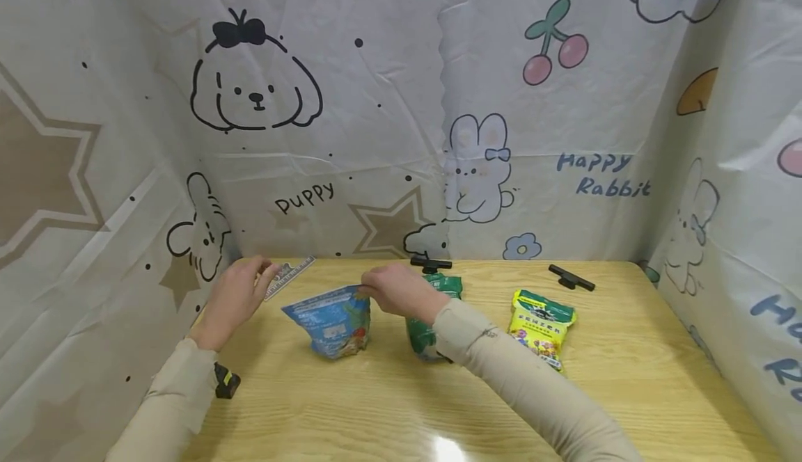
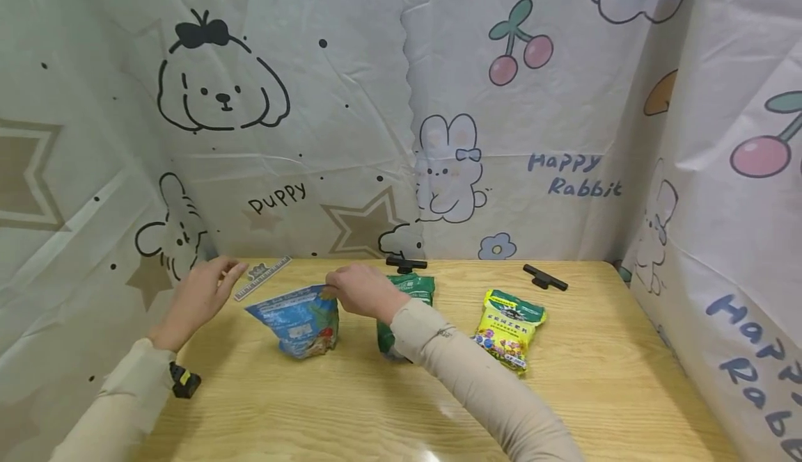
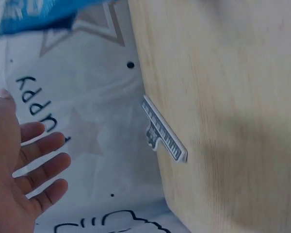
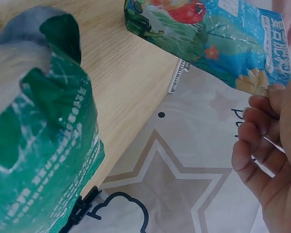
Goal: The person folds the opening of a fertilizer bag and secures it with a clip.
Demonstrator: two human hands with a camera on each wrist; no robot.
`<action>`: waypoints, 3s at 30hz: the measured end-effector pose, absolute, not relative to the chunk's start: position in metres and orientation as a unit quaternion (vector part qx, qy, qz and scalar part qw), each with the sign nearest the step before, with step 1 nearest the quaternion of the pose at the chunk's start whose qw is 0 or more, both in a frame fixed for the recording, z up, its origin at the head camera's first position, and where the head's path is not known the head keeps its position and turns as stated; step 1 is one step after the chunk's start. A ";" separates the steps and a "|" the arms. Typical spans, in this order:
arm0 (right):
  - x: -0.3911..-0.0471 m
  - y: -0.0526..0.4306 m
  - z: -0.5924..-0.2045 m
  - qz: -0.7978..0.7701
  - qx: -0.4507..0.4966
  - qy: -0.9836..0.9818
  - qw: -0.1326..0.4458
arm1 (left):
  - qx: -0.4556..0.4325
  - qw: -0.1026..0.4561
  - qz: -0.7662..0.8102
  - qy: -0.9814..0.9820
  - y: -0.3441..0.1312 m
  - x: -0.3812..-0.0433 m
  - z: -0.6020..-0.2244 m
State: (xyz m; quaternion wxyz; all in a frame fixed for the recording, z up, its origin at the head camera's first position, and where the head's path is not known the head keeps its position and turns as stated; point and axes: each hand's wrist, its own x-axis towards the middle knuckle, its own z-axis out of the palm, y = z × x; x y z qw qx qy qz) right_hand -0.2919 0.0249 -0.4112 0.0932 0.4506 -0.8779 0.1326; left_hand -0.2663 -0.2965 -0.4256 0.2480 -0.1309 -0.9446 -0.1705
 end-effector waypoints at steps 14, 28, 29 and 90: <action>-0.295 0.024 -0.417 0.148 0.442 -0.878 0.109 | -0.060 0.134 -0.166 -0.975 -0.308 -0.323 -0.465; -0.295 0.026 -0.420 0.150 0.444 -0.875 0.122 | 0.002 0.021 -0.195 -0.981 -0.308 -0.351 -0.502; -0.295 0.026 -0.420 0.150 0.444 -0.875 0.121 | 0.002 0.019 -0.193 -0.981 -0.308 -0.354 -0.503; -0.291 0.026 -0.414 0.165 0.441 -0.878 0.085 | 0.022 0.170 -0.254 -0.952 -0.324 -0.327 -0.445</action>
